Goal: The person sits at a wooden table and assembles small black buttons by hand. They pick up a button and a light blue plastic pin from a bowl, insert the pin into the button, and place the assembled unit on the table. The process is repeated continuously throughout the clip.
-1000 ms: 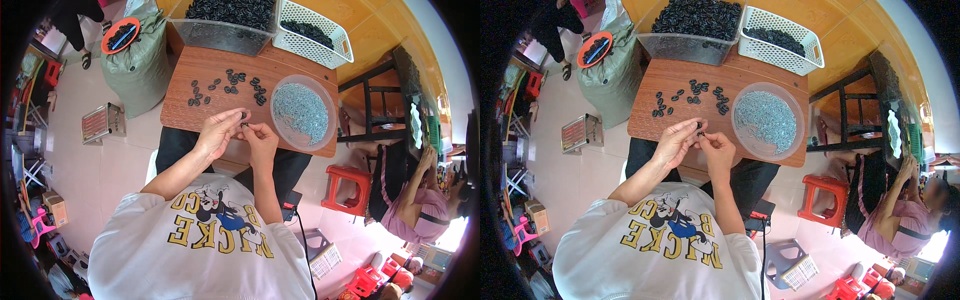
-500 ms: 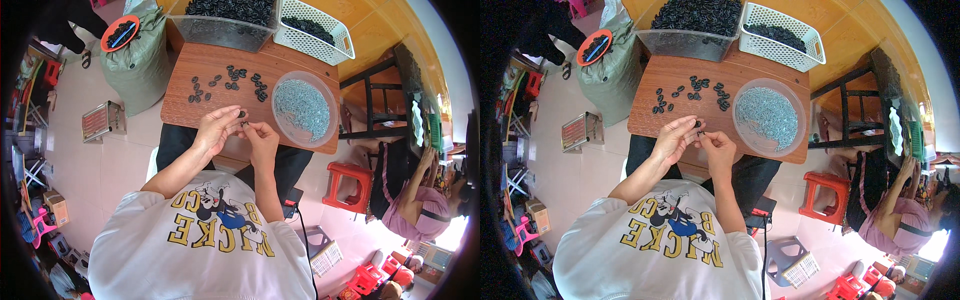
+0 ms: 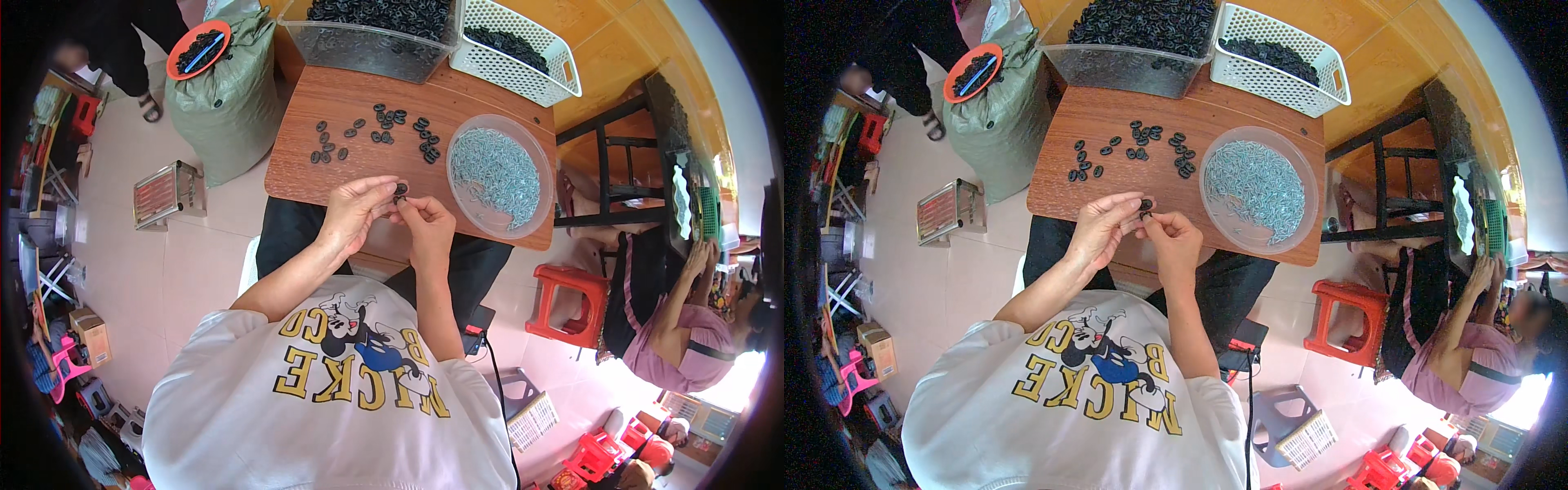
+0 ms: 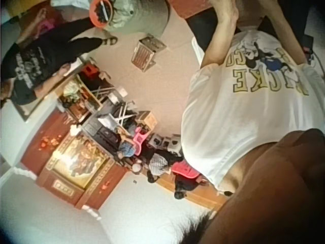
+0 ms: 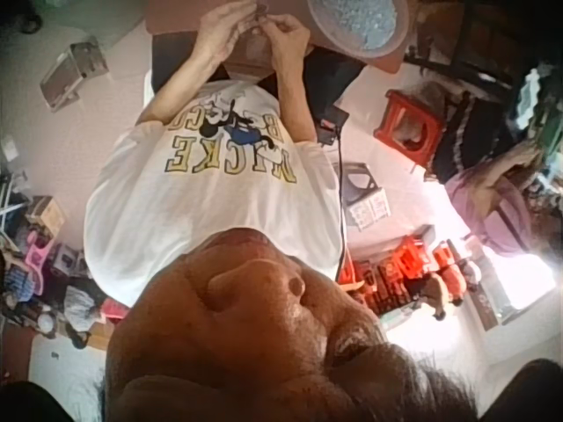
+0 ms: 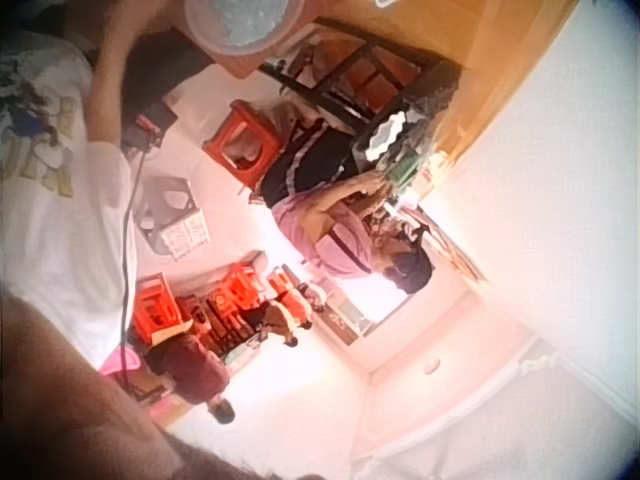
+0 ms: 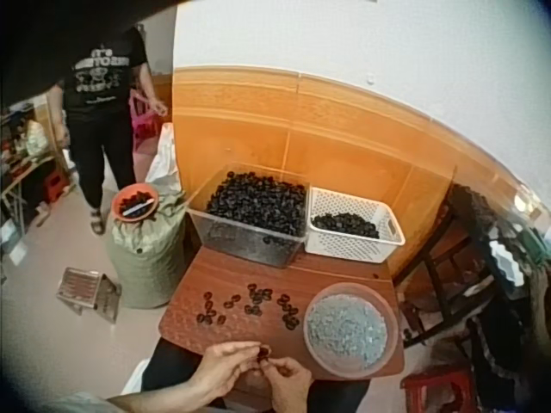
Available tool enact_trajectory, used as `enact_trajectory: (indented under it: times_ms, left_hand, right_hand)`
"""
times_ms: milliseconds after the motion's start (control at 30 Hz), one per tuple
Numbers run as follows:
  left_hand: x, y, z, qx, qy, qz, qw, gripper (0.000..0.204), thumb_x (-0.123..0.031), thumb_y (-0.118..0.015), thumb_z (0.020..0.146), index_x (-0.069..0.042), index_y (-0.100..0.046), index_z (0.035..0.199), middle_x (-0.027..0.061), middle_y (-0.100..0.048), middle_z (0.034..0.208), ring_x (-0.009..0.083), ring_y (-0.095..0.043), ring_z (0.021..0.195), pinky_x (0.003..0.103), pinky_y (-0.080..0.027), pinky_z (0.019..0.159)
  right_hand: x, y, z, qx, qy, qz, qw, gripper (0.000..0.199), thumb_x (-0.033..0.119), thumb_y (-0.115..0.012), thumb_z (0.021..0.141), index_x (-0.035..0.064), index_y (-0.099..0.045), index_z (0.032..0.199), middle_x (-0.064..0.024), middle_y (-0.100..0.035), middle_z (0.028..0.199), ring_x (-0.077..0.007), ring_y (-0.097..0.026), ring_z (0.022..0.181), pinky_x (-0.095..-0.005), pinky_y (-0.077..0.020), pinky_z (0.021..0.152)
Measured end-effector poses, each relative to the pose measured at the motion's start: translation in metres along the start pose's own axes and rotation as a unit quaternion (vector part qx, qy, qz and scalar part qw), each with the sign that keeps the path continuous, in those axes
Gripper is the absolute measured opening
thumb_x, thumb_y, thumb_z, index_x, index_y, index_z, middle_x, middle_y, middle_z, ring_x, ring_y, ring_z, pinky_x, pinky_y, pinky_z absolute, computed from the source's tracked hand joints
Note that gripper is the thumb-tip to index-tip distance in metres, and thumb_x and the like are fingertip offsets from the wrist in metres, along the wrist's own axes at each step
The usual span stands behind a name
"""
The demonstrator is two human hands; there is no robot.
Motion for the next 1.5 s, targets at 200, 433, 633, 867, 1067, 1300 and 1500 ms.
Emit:
enact_trajectory:
  times_ms: [200,433,633,867,1067,1300,1500]
  left_hand:
    - [-0.002,0.003,-0.002,0.008,-0.040,0.083,0.996,0.018,-0.002,-0.062,0.084,0.007,-0.064,0.100,0.0140,-0.066,0.093,0.0162,-0.064,0.078,0.027,-0.054,0.070]
    - [-0.005,0.011,-0.001,-0.011,-0.092,0.141,0.986,0.016,-0.001,-0.062,0.083,0.005,-0.065,0.097,0.0120,-0.067,0.088,0.0128,-0.064,0.076,0.024,-0.053,0.069]
    - [-0.006,0.009,-0.004,-0.009,-0.081,0.158,0.984,0.019,-0.001,-0.063,0.083,0.004,-0.065,0.100,0.0115,-0.067,0.088,0.0131,-0.064,0.075,0.025,-0.052,0.070]
    - [-0.010,0.000,-0.009,0.035,-0.082,0.198,0.976,0.025,0.003,-0.064,0.080,0.003,-0.064,0.105,0.0111,-0.067,0.092,0.0118,-0.062,0.079,0.023,-0.051,0.072]
    - [-0.018,-0.004,-0.013,0.084,-0.119,0.312,0.939,0.029,0.002,-0.064,0.080,0.000,-0.063,0.110,0.0060,-0.062,0.096,0.0114,-0.060,0.085,0.023,-0.048,0.077]
    - [-0.024,-0.012,-0.021,0.106,-0.231,0.425,0.869,0.031,0.002,-0.060,0.082,0.001,-0.060,0.113,0.0083,-0.060,0.097,0.0146,-0.060,0.087,0.024,-0.048,0.077]
    - [-0.030,-0.022,-0.034,0.101,-0.331,0.489,0.800,0.029,0.004,-0.057,0.083,0.001,-0.059,0.111,0.0124,-0.060,0.099,0.0207,-0.061,0.085,0.028,-0.049,0.072]
  right_hand:
    - [-0.002,0.000,0.000,-0.005,-0.010,0.012,1.000,0.007,0.003,-0.066,0.080,-0.0031,-0.064,0.083,-0.0083,-0.066,0.075,-0.0115,-0.060,0.063,-0.0219,-0.0471,0.060]
    - [-0.007,0.003,-0.001,-0.020,-0.002,-0.006,1.000,0.008,0.004,-0.067,0.080,-0.0021,-0.066,0.085,-0.0050,-0.066,0.076,-0.0078,-0.056,0.064,-0.0196,-0.0444,0.060]
    - [-0.005,0.000,-0.003,-0.017,-0.007,0.021,1.000,0.009,0.004,-0.067,0.080,-0.0024,-0.066,0.086,-0.0060,-0.066,0.077,-0.0084,-0.057,0.064,-0.0198,-0.0447,0.061]
    - [-0.002,0.002,-0.002,0.000,-0.001,0.034,0.999,0.015,0.001,-0.065,0.081,-0.0036,-0.064,0.095,-0.0071,-0.066,0.082,-0.0099,-0.059,0.068,-0.0206,-0.0470,0.065]
    - [0.006,-0.001,-0.002,0.068,0.030,0.010,0.997,0.035,-0.001,-0.063,0.082,-0.0030,-0.058,0.116,-0.0049,-0.065,0.086,-0.0098,-0.059,0.073,-0.0205,-0.0474,0.068]
    - [0.007,-0.001,-0.008,0.047,0.050,-0.046,0.997,0.031,0.000,-0.064,0.082,-0.0010,-0.061,0.113,-0.0041,-0.064,0.086,-0.0088,-0.059,0.074,-0.0200,-0.0473,0.067]
    - [0.009,-0.003,-0.013,0.016,0.079,-0.034,0.996,0.027,0.003,-0.064,0.083,-0.0009,-0.063,0.110,-0.0039,-0.065,0.086,-0.0081,-0.059,0.073,-0.0179,-0.0457,0.065]
Point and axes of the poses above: each hand's wrist, its own z-axis towards the middle knuckle, its own y-axis out of the back of the hand, x = y × z, the point moved 7 cm from there along z, towards the middle knuckle
